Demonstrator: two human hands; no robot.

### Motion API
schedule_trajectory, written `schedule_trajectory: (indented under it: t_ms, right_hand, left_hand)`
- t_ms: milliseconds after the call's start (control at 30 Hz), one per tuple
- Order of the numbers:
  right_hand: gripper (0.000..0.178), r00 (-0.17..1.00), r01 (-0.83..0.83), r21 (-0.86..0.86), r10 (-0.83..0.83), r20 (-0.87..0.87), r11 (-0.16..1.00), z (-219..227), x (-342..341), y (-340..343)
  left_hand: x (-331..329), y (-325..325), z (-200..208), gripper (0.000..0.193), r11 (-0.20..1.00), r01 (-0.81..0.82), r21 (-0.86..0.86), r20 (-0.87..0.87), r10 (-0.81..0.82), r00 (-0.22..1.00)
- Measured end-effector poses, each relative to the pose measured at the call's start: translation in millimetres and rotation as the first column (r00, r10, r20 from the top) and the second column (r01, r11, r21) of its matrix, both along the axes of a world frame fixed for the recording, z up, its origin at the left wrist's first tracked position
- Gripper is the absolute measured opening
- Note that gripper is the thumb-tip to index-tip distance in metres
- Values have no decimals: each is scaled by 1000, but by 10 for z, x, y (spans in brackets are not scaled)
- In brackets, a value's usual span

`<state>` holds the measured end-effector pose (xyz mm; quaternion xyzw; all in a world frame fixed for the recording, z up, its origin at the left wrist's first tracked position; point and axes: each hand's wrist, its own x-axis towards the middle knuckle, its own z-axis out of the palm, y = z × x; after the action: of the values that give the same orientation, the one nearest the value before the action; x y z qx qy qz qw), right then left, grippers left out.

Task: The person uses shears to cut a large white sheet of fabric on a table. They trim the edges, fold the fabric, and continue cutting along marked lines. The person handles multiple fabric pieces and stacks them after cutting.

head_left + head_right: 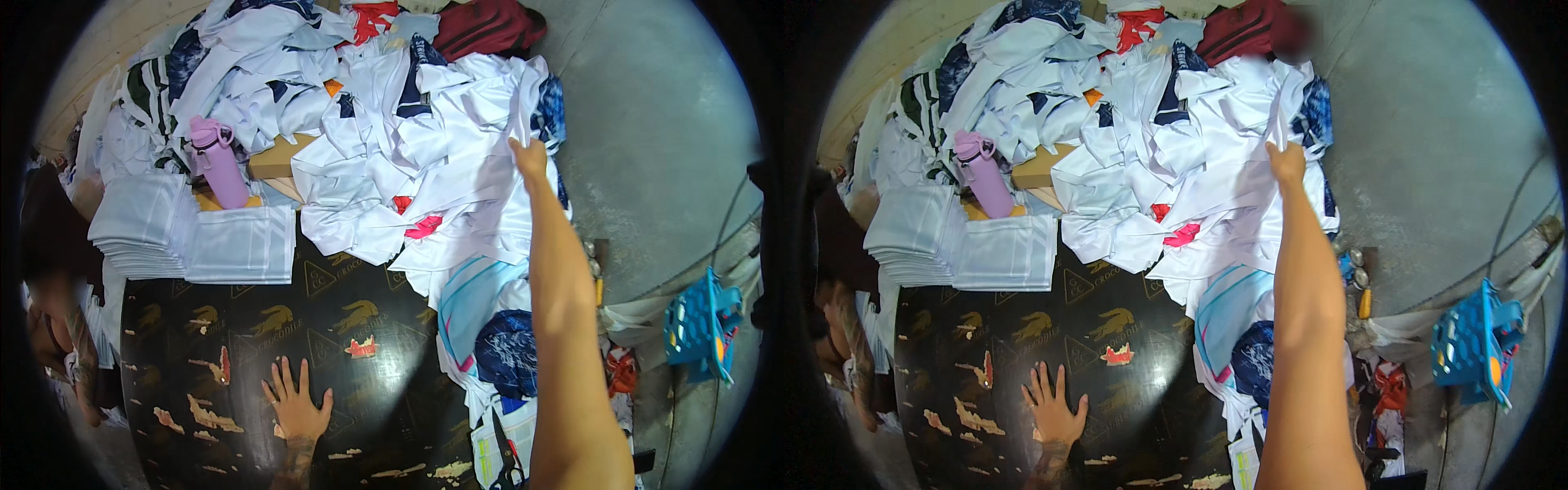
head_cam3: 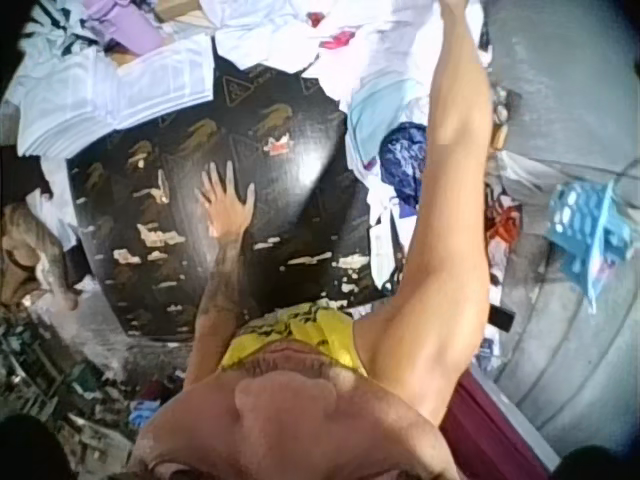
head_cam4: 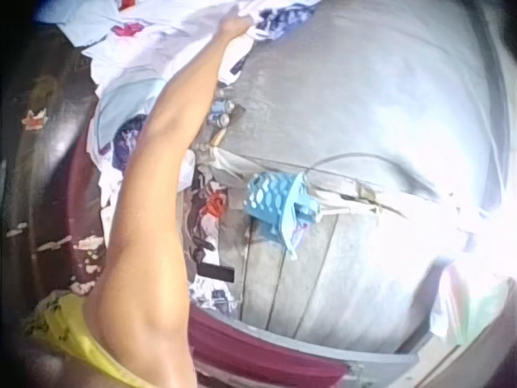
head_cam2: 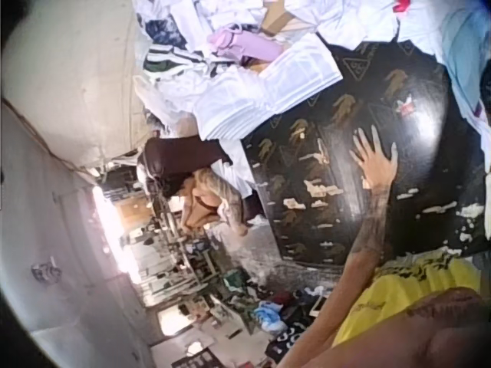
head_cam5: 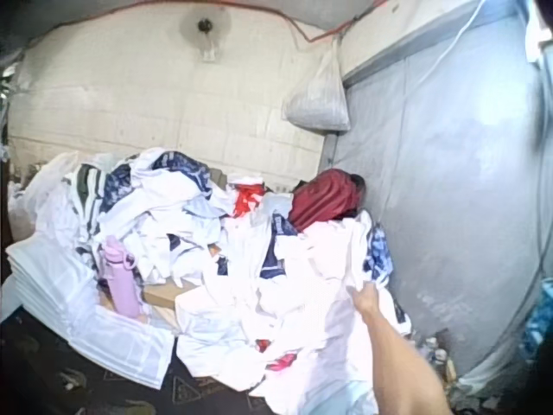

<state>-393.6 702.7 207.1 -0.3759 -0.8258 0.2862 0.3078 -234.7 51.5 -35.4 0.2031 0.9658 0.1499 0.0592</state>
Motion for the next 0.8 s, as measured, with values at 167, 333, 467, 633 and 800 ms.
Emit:
schedule_trajectory:
  t_ms: [167, 333, 467, 633, 800]
  right_hand:
    - [23, 939, -327, 394, 247, 241, 859, -344, 1546, -2415]
    - [30, 228, -699, -639, 947, 226, 321, -406, 3799, -5195]
    - [30, 437, -697, -595, 895, 91, 400, 650, 4193, -5742]
    - [26, 392, -838, -159, 779, 490, 522, 1646, 4287, -6256]
    - [40, 798, -595, 569, 332, 503, 568, 1573, 3540, -6367]
  left_hand:
    - [-160, -12, 125, 88, 1000, 20, 0, 28, -20, 999]
    - [-28, -569, 1192, 108, 726, 206, 656, 112, -364, 925]
    - [951, -1292, 2224, 110, 219, 471, 855, 85, -953, 290]
    - [811, -2959, 2894, 34, 869, 249, 427, 335, -408, 849]
    - [-236, -5313, 3873, 31, 936, -155, 315, -775, 348, 528]
